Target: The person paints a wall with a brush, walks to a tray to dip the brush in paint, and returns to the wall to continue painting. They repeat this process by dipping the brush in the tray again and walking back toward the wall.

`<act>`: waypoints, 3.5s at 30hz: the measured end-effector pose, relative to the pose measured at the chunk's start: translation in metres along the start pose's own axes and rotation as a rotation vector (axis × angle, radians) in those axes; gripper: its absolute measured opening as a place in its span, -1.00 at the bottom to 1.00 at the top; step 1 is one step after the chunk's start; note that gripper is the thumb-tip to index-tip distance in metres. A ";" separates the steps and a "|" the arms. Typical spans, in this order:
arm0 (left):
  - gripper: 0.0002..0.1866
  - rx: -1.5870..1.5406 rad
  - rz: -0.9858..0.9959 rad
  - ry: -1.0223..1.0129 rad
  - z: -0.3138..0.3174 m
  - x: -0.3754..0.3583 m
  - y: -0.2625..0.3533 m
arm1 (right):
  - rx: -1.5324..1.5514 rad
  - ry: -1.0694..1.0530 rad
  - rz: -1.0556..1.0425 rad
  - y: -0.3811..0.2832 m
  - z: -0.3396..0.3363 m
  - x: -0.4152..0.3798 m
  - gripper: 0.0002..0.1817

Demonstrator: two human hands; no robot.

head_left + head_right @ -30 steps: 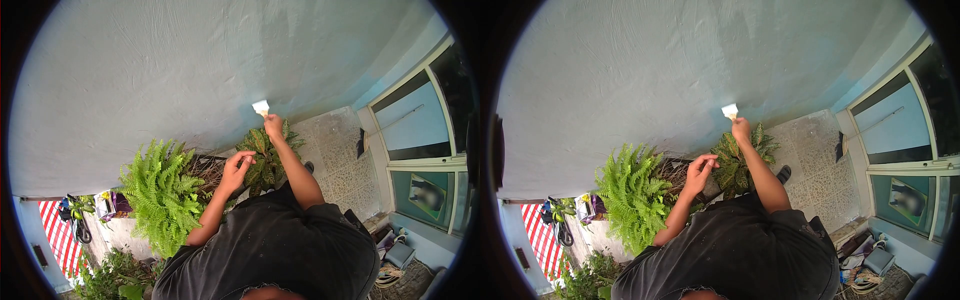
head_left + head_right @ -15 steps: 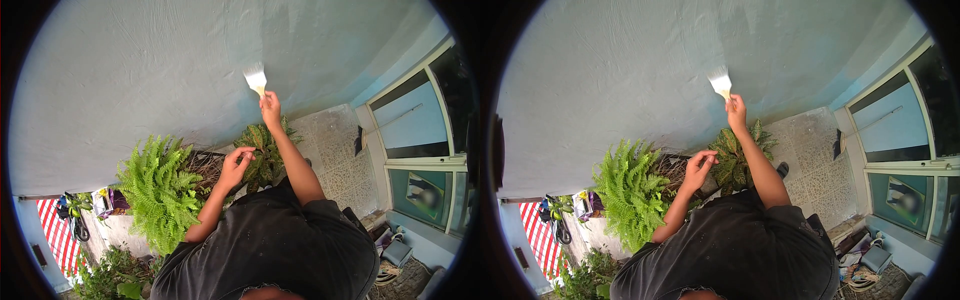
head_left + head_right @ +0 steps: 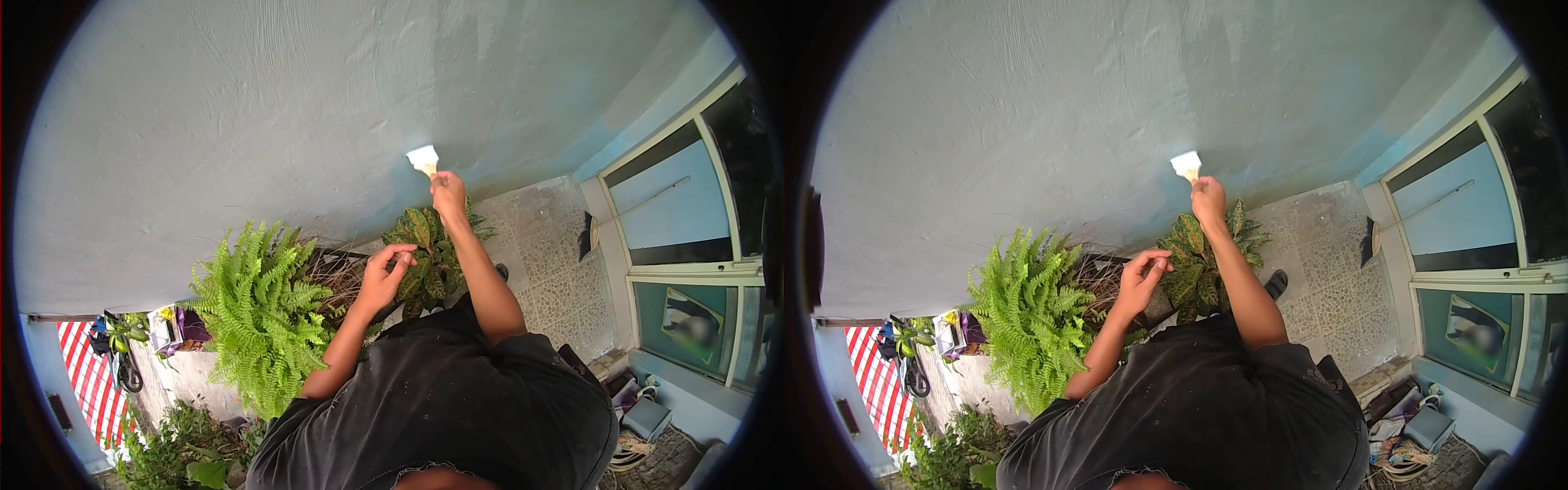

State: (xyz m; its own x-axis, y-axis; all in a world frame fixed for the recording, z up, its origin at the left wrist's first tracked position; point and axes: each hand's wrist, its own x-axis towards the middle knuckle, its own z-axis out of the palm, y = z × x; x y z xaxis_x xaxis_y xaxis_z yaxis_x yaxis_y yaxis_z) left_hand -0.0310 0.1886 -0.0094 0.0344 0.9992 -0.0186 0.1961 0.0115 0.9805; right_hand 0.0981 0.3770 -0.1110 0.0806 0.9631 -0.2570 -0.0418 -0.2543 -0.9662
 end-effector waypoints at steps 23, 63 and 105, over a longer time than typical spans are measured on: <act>-0.78 -0.041 0.042 0.082 0.003 -0.017 0.002 | -0.139 -0.198 0.236 0.147 -0.040 -0.002 -0.79; -0.78 -0.156 0.055 0.727 0.142 -0.248 0.031 | 0.192 -0.874 0.320 -0.016 -0.184 -0.255 -0.89; -0.76 -0.053 -0.170 1.444 -0.209 -0.619 -0.041 | -0.003 -1.540 0.019 0.040 0.402 -0.588 -0.78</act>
State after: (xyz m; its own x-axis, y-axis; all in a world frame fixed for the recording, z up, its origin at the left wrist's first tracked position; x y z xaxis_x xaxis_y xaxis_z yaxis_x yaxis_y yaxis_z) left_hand -0.2652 -0.4222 0.0026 -0.9873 0.1522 0.0448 0.0607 0.1009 0.9930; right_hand -0.3517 -0.1642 0.0095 -0.9934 0.1143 -0.0018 -0.0288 -0.2654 -0.9637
